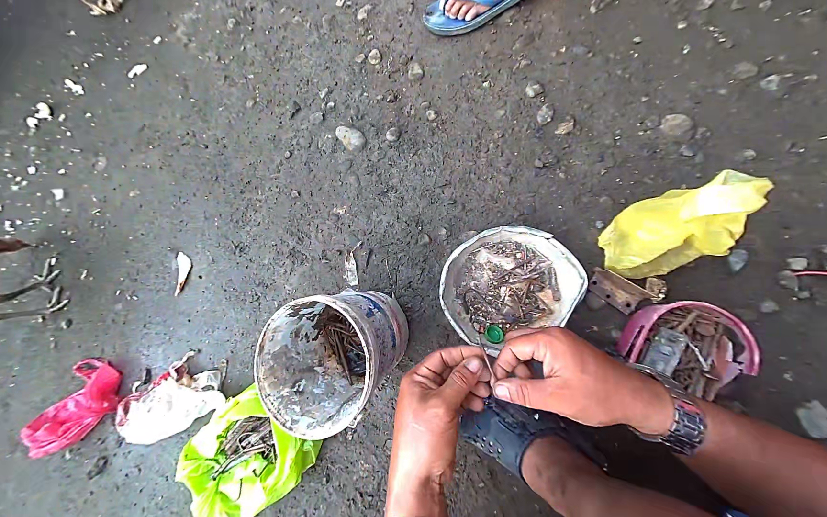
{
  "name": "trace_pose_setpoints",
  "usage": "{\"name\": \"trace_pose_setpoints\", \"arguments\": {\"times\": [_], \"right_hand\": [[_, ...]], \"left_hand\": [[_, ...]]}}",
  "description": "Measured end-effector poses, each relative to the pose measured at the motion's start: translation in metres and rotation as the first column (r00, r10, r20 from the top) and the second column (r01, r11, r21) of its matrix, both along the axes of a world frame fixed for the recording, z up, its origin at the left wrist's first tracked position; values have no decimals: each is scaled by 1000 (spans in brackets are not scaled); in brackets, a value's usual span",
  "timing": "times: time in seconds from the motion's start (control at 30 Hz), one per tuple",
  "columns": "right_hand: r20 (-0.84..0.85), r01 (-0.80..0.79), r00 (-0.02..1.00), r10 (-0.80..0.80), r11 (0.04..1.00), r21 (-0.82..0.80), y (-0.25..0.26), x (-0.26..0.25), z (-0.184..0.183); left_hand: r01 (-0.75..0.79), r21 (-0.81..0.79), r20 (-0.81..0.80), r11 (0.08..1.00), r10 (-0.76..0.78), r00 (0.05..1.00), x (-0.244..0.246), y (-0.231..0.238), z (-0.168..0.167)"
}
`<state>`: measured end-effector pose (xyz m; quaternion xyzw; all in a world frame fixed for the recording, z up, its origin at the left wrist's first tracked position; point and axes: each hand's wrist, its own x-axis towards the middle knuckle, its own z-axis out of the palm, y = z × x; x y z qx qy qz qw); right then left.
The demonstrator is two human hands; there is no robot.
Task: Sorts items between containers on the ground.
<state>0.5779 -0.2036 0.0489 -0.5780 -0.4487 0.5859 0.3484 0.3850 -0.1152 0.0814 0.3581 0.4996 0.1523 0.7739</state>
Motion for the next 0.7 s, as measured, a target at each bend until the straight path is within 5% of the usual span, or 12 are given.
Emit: {"name": "trace_pose_setpoints", "arguments": {"times": [0.2, 0.4, 0.57, 0.7], "right_hand": [[-6, -36, 999, 36, 999, 34, 1, 3, -1], [-479, 179, 858, -186, 982, -60, -3, 10, -7], [-533, 224, 810, -245, 969, -106, -5, 14, -8], [-503, 243, 824, -259, 965, -98, -4, 15, -7]], "left_hand": [[-62, -102, 75, 993, 69, 995, 4, -2, -5], [-322, -359, 182, 876, 404, 896, -1, 4, 3], [-388, -454, 223, 802, 523, 823, -9, 5, 4], [-389, -368, 214, 845, 484, 849, -12, 3, 7]]}}
